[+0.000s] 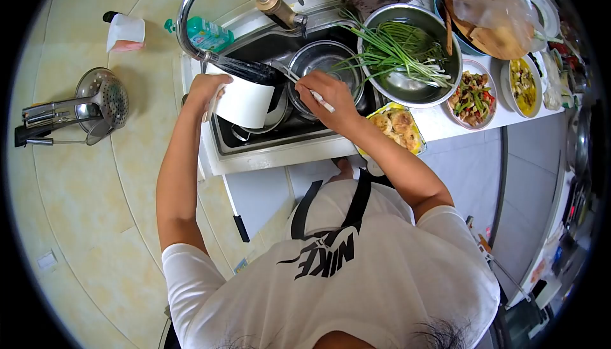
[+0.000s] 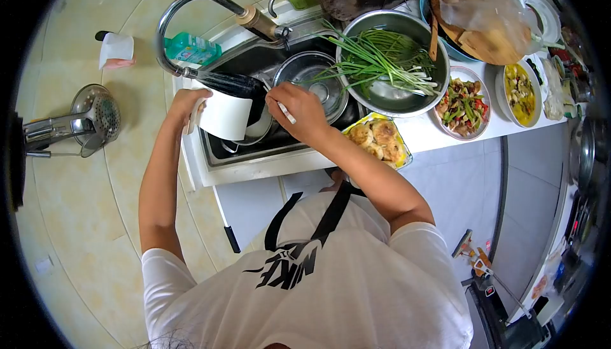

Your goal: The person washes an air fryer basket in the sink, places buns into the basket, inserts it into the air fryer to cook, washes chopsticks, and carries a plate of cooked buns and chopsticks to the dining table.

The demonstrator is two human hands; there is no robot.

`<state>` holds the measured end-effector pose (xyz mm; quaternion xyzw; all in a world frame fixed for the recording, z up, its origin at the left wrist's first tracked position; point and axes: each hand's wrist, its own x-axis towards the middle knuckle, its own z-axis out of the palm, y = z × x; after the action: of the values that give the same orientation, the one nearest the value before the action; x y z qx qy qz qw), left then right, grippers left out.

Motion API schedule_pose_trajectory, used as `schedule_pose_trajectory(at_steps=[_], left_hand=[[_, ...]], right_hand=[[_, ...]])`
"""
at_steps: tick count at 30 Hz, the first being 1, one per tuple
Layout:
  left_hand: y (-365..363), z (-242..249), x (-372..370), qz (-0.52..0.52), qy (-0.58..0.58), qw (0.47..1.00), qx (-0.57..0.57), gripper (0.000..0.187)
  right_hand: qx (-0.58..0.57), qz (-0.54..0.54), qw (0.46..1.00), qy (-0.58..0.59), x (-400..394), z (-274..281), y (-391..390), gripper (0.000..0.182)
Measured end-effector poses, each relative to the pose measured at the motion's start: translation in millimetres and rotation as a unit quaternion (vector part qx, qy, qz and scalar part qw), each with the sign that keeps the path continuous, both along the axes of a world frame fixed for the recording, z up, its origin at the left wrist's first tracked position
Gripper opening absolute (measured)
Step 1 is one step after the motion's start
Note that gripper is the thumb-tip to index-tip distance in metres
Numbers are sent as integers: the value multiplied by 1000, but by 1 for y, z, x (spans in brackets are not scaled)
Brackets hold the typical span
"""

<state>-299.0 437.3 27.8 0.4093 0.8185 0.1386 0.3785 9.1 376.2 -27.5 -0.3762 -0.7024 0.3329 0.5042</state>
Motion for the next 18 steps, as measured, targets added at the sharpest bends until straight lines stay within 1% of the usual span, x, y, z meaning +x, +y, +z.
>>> schedule_pose_trajectory(at_steps=[6,11,14,18], left_hand=[[8,19,-6,7,-29,999,32,25],[-3,18,3,5,-23,999,21,25],[-5,7,1,-7,-10,1000,11,25],[-2,18,2,12,-20,999,29,25]], right_hand=[[6,-5,1000,18,-3,-1,2,2],[19,6,1000,1,-8,-4,-1,4],[9,8,1000,7,-6,-3,-2,5],[-3,1,1000,8,-4,-5,-1,6]])
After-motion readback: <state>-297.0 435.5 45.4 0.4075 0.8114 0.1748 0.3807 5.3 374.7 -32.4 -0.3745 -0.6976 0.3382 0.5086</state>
